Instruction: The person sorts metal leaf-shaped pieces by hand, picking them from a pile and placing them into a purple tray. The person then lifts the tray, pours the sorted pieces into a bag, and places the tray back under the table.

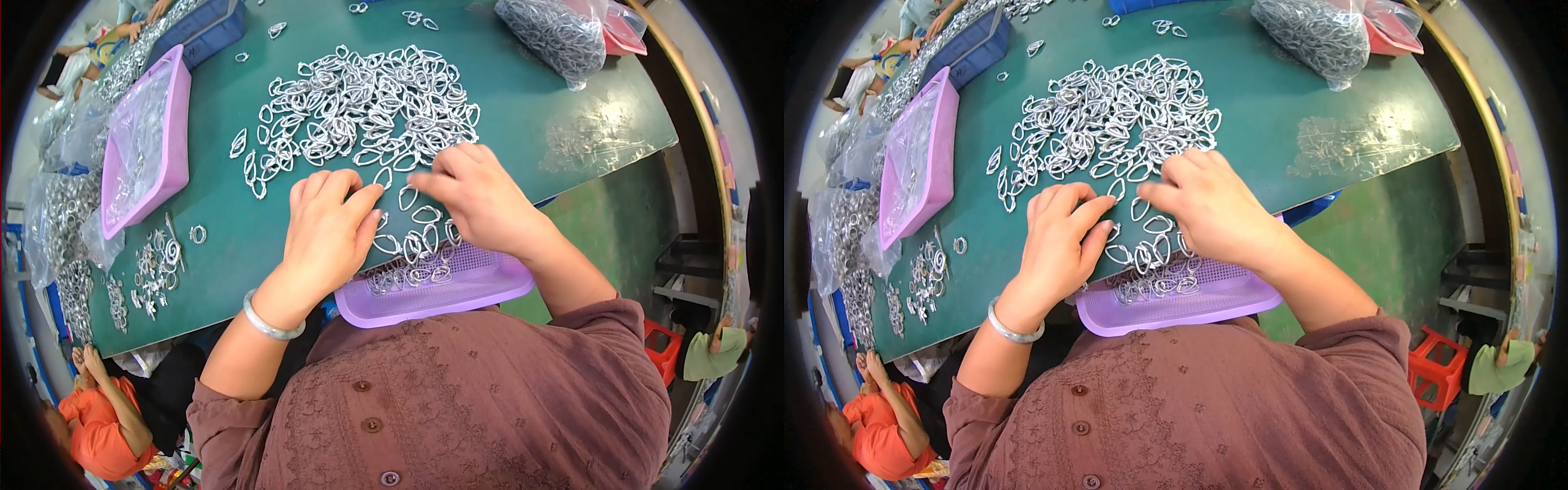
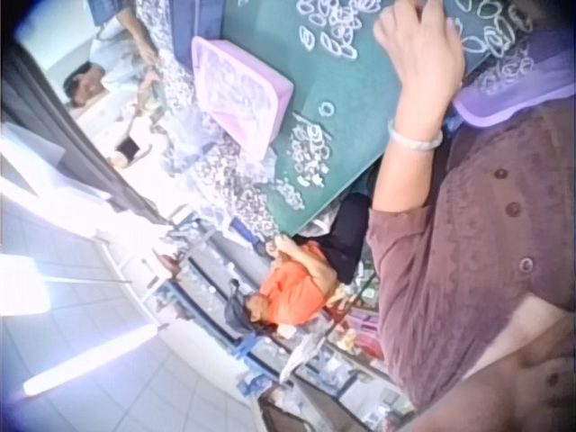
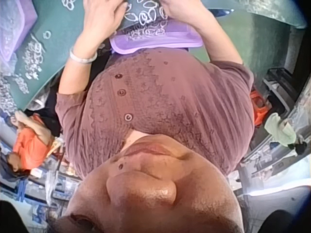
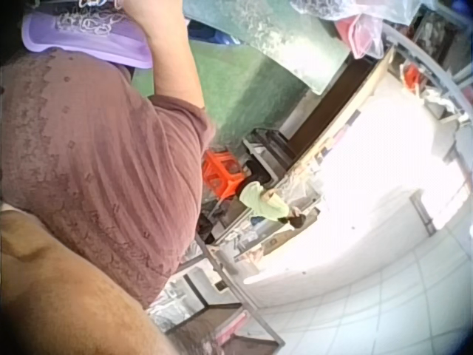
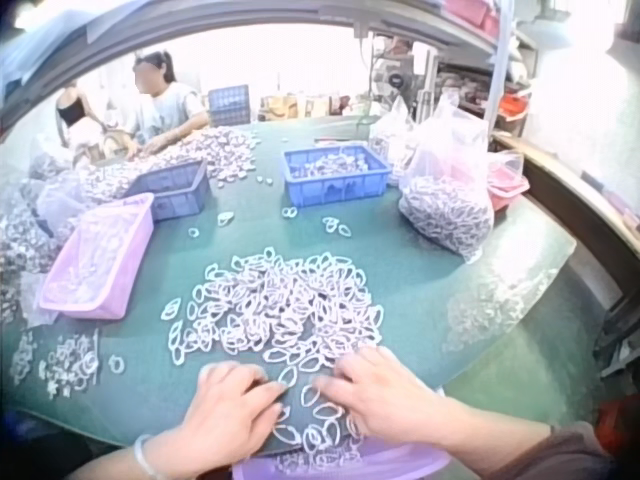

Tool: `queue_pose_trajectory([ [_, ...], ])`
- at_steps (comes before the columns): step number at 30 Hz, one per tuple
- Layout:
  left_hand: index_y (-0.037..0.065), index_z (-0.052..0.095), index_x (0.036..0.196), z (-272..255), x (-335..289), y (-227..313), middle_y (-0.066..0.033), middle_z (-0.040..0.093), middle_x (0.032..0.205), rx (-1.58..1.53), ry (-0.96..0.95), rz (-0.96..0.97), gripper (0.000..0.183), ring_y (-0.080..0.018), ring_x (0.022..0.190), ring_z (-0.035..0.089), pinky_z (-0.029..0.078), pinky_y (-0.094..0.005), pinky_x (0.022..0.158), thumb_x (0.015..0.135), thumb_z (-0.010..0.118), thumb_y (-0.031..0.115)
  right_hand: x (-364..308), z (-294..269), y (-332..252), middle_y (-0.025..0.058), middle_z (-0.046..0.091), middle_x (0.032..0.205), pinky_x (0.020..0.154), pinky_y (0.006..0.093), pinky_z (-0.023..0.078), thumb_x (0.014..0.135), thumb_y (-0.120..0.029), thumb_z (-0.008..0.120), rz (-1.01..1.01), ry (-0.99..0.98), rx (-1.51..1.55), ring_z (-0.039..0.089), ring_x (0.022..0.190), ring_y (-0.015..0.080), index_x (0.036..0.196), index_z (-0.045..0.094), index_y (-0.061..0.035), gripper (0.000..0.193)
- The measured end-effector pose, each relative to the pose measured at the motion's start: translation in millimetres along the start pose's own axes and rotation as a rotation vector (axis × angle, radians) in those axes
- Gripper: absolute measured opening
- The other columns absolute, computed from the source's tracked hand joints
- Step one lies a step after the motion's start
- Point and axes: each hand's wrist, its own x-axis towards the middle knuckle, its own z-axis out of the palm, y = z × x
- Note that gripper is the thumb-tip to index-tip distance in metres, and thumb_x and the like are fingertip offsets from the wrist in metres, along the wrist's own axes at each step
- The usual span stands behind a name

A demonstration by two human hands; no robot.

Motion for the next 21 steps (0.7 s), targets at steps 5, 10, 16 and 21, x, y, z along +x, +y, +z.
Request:
queue_pose_trajectory([
  [5,0.006,0.068,0.108,-2,-10,-5,-0.0078,0.058,0.099,-0.032,0.029,0.016,0.027,-0.0268,0.097,0.053,0.039,-0.0394,0.088,0.081,0.066,0.007,5,6,-3,0.0059,0.053,0.079,0.076,0.0374,0.041,0.076,-0.001,0.059,0.105,-0.004,-0.160,0.054,0.080,0.0259,0.113,0.064,-0.0079,0.039],
  [10,0.006,0.065,0.116,-1,-1,-12,-0.0107,0.057,0.102,0.034,0.091,-0.063,0.034,-0.0286,0.097,0.053,0.040,-0.0401,0.088,0.082,0.065,0.006,6,4,-4,0.0039,0.054,0.073,0.075,0.0377,0.041,0.076,-0.002,0.059,0.044,-0.070,0.014,0.056,0.077,0.0257,0.108,0.067,-0.0089,0.034],
  [16,0.006,0.064,0.118,5,9,-14,-0.0113,0.055,0.100,0.092,0.027,-0.070,0.035,-0.0295,0.097,0.052,0.039,-0.0412,0.090,0.083,0.064,0.007,22,2,-8,0.0049,0.063,0.077,0.073,0.0387,0.041,0.076,-0.005,0.058,0.067,-0.068,-0.174,0.060,0.078,0.0249,0.113,0.065,-0.0069,0.038],
  [21,0.006,0.066,0.114,3,3,-10,-0.0104,0.055,0.098,0.086,0.025,-0.054,0.031,-0.0288,0.095,0.053,0.040,-0.0404,0.088,0.082,0.064,0.006,28,9,-9,0.0022,0.060,0.067,0.072,0.0362,0.039,0.078,-0.008,0.058,0.066,-0.160,-0.318,0.061,0.070,0.0221,0.111,0.064,-0.0077,0.034],
])
